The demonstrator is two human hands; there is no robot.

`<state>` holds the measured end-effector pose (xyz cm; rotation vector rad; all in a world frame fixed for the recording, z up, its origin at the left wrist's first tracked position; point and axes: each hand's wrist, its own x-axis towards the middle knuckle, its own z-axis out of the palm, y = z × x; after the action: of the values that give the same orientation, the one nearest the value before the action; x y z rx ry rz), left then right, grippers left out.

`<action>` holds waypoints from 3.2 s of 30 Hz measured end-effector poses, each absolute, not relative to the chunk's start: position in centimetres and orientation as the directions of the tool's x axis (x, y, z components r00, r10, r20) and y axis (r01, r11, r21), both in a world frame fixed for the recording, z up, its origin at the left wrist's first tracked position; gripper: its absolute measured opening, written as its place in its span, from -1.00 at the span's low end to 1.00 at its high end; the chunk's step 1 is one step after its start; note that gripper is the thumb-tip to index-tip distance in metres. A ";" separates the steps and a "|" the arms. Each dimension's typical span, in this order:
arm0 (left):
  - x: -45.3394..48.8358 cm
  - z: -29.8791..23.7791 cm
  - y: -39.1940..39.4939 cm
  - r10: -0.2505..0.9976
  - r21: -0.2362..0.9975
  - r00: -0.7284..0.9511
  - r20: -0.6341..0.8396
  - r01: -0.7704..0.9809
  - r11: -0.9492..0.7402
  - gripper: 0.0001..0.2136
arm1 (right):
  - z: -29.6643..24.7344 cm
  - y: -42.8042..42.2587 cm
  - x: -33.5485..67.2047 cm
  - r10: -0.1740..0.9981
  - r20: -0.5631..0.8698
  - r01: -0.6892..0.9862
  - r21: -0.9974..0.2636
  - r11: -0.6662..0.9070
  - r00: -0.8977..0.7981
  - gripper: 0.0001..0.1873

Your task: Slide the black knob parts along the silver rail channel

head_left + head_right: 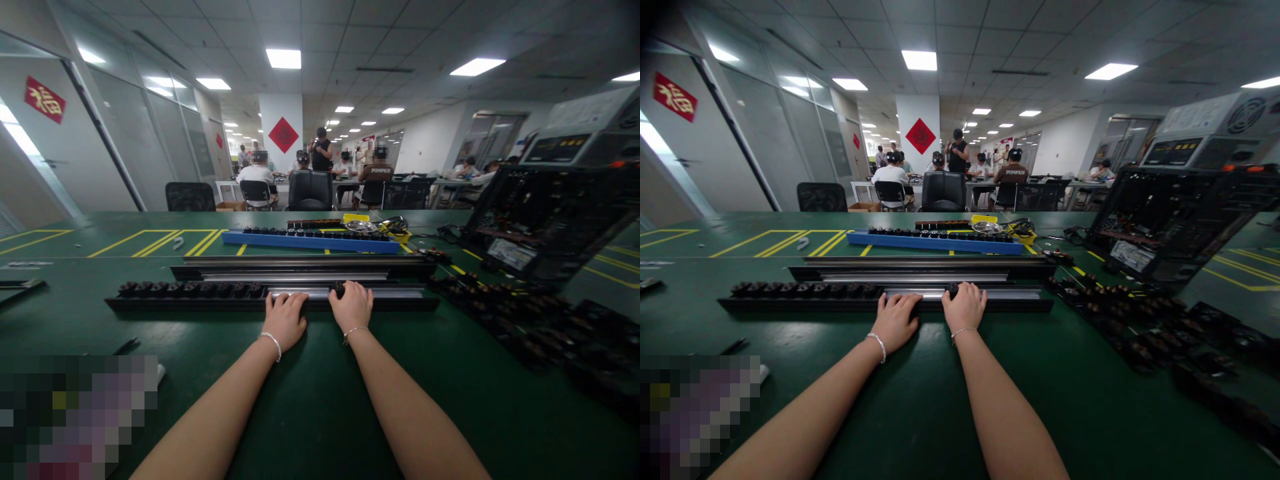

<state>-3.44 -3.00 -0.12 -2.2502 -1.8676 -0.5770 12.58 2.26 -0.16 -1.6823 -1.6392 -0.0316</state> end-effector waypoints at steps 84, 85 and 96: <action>-3.5 -0.1 -3.0 0.919 0.130 0.141 0.367 0.971 -0.200 -0.55 | -0.2 3.4 13.7 0.827 0.518 0.876 -0.478 0.070 0.216 -0.71; -3.5 -0.1 -3.0 0.922 0.129 0.138 0.363 0.972 -0.197 -0.55 | -0.2 3.4 13.7 0.826 0.521 0.877 -0.475 0.071 0.216 -0.72; -3.6 -0.2 -3.0 0.919 0.130 0.142 0.368 0.971 -0.202 -0.54 | 0.1 3.4 14.3 0.834 0.514 0.882 -0.465 0.073 0.202 -0.77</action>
<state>-3.61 -2.97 -0.18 -2.2654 -1.8897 -0.5616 14.31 3.36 0.06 -1.7435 -1.6167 -0.0838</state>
